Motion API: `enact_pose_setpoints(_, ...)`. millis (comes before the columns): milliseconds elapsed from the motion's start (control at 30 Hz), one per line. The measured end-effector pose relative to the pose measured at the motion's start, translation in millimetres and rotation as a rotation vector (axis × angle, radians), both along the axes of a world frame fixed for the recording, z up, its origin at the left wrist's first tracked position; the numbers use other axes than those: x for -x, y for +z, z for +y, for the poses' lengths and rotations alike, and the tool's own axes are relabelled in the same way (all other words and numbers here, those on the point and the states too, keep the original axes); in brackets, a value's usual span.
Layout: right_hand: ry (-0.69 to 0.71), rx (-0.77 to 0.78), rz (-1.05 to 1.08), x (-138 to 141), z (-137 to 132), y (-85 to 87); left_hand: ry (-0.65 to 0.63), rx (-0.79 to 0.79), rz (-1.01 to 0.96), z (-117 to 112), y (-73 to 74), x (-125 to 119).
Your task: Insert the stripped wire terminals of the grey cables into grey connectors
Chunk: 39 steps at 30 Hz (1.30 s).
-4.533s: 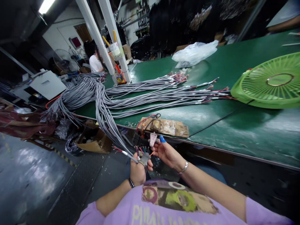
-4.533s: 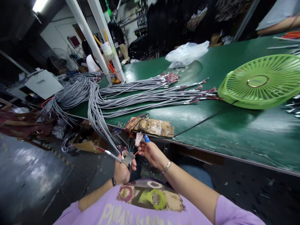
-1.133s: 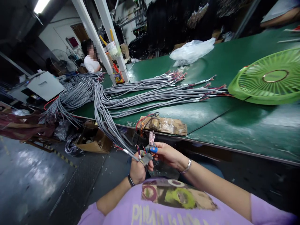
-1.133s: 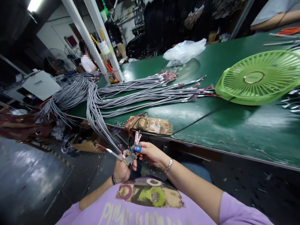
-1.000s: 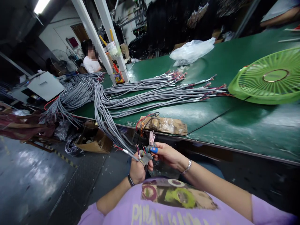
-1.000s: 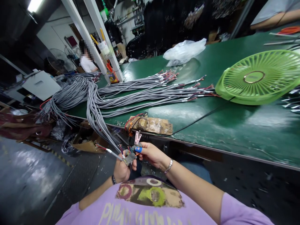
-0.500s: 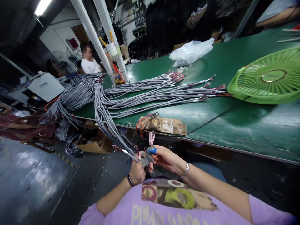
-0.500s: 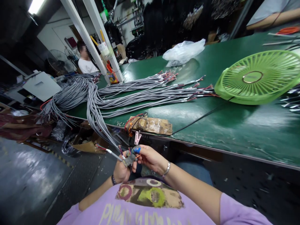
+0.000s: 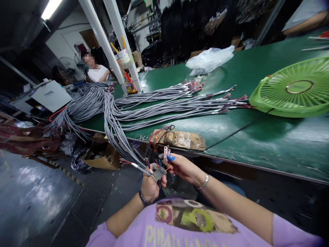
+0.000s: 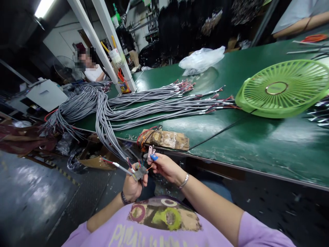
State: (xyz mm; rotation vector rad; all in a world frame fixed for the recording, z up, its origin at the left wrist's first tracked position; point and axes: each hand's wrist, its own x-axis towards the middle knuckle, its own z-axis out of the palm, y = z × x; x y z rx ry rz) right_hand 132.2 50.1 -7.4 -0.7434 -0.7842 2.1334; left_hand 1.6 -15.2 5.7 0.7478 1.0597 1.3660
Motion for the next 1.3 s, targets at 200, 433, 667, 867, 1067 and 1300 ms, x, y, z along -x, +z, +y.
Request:
enact_pose_setpoints(200,-0.221,-0.203,-0.187,8,7,-3.1,0.032,0.011,0.023,7,-0.4,-2)
enact_pose_setpoints(433,-0.179,0.135,0.159,17,14,-8.3,0.044,0.038,0.023,11,-8.8,-2)
enact_pose_setpoints(667,-0.262,0.167,0.165,21,14,-8.7,0.032,0.049,0.035,12,-11.5,-2)
enact_pose_setpoints(867,-0.207,0.174,0.177,20,11,-8.7,0.037,0.057,0.052,12,-11.7,-3)
enact_pose_setpoints(1067,-0.142,0.185,0.221,16,7,-7.9,0.047,0.055,0.045,10,-8.8,-4)
enact_pose_setpoints(1300,-0.063,0.237,0.159,-3,-4,-16.9,0.050,0.052,0.065,-3,-5.9,0)
